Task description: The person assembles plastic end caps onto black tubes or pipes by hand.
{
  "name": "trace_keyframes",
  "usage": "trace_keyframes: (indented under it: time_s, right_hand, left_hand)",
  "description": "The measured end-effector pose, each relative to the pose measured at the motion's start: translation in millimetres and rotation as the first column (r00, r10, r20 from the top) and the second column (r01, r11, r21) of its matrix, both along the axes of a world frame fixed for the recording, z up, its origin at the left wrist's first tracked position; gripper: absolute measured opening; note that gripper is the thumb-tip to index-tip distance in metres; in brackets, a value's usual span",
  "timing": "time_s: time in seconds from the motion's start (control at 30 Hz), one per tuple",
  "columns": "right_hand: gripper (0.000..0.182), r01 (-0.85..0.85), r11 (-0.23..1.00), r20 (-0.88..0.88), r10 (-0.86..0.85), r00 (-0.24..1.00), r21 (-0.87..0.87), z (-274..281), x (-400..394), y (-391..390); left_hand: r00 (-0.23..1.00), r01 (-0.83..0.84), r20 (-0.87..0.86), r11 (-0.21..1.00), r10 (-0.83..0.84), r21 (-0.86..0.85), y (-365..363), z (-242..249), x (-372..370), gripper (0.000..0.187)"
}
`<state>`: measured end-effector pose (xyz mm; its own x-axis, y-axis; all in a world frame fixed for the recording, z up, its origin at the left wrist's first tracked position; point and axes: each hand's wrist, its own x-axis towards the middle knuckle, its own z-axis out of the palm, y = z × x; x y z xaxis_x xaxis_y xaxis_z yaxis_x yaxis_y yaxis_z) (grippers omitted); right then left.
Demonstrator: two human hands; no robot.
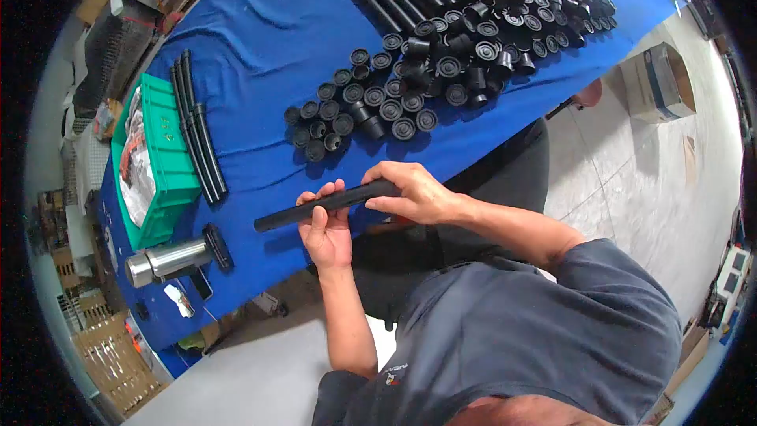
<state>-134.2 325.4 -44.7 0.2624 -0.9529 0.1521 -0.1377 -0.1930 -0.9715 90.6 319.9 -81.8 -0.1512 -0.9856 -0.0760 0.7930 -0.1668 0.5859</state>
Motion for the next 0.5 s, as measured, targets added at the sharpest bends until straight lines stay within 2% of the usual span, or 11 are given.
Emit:
trace_keyframes:
  time_s: [0.07, 0.13, 0.23, 0.27, 0.37, 0.4, 0.5]
  right_hand:
    - [0.036, 0.020, 0.990, -0.017, -0.022, 1.000, -0.136, -8.9, 2.6, -3.2]
    - [0.039, 0.013, 0.971, -0.045, -0.024, 0.999, -0.240, -14.3, 6.4, -7.7]
    - [0.039, -0.023, 0.983, -0.018, 0.020, 1.000, -0.183, -8.6, 2.2, -15.1]
    - [0.038, 0.027, 0.979, 0.023, -0.023, 0.999, -0.201, -11.9, 4.8, -17.9]
    - [0.036, -0.146, 0.980, -0.017, 0.149, 0.989, 0.133, 0.8, -2.8, -19.6]
    - [0.035, -0.110, 0.993, -0.022, 0.111, 0.994, 0.045, -4.3, -1.7, -19.2]
    - [0.037, -0.028, 0.999, 0.029, 0.029, 0.999, -0.024, -13.7, -0.6, -14.3]
  left_hand:
    - [0.999, -0.031, 0.020, 0.999, 0.031, 0.044, 0.3, 5.1, -4.5, 0.029]
    - [1.000, -0.011, -0.015, 1.000, 0.011, 0.016, -0.9, 2.4, -1.9, 0.030]
    - [0.998, 0.003, -0.058, 1.000, -0.004, -0.027, -1.1, -7.1, 4.3, 0.030]
    - [0.998, 0.011, -0.060, 0.999, -0.013, -0.043, -0.8, -9.4, 6.6, 0.030]
    - [0.998, 0.017, -0.059, 0.999, -0.019, -0.038, -0.7, -7.7, 5.6, 0.030]
    - [0.999, 0.021, -0.043, 0.999, -0.022, -0.036, -1.0, -5.1, 3.0, 0.031]
    - [0.999, 0.041, 0.004, 0.998, -0.041, -0.039, -1.1, -5.8, 5.0, 0.031]
